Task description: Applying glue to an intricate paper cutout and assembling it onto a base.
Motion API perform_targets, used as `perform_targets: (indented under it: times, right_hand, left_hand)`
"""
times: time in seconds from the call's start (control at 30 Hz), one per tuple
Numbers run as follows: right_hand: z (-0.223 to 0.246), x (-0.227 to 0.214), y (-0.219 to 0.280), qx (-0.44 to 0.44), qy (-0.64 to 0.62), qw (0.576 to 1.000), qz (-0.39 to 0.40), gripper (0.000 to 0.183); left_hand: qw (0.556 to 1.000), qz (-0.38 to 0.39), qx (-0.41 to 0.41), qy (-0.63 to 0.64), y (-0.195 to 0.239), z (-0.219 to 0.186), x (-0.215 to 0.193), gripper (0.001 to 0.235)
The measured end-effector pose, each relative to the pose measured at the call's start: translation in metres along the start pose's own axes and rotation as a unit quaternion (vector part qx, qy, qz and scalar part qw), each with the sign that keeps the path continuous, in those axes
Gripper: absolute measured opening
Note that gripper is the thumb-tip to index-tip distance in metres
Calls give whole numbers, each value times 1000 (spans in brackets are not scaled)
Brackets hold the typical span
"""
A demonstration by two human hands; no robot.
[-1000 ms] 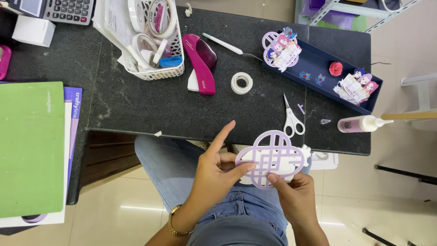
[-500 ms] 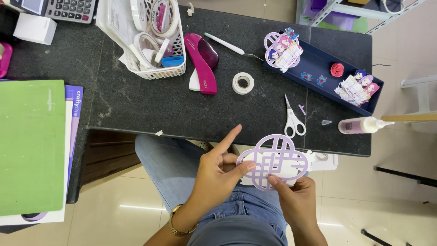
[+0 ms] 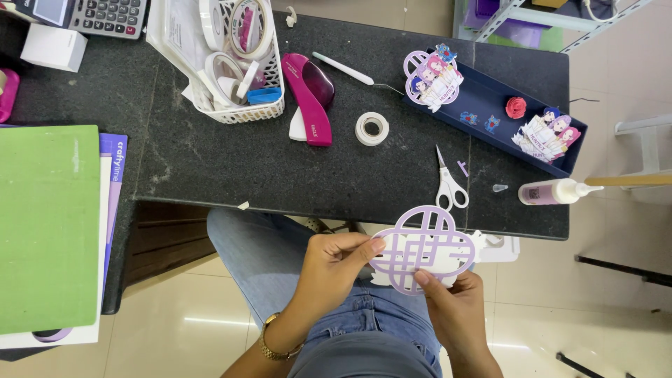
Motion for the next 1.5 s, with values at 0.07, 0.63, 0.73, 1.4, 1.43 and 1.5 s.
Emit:
perform_targets:
  times: [0.07,0.63,0.73,1.4,1.43,1.5]
  right_hand:
    - [4,4,1,-1,-36,999,2,28]
    - [17,19,5,-33,143,988,42,11]
    - [11,10,-1,-12,149,988,41,14]
    - [-79,1,-80,116,113,983,-85,24]
    - [-81,-6,-80,94,122,985,-80,22]
    - [-81,-15,-78,74,131,986,-73,21]
  left_hand:
    - [1000,21,-15,4,0,5,0,21]
    - [988,25,-62,139,3,-11,18,14]
    - [988,16,-54,142,1,-7,18,14]
    - [845,-138,156,-493,-57,91,-36,59]
    - [819,-113,181,-533,-60,90,-30,55]
    - [790,-88,204,-571,-69,94,-17,54]
Point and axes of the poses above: each hand's wrist, its own y-axis away from the middle knuckle, its own x-axis out of the palm, z = x × y, the point moved 2 cm from there along -y, towards the middle knuckle, and after that the axes turned 5 degrees about x, right-handed, at the moved point
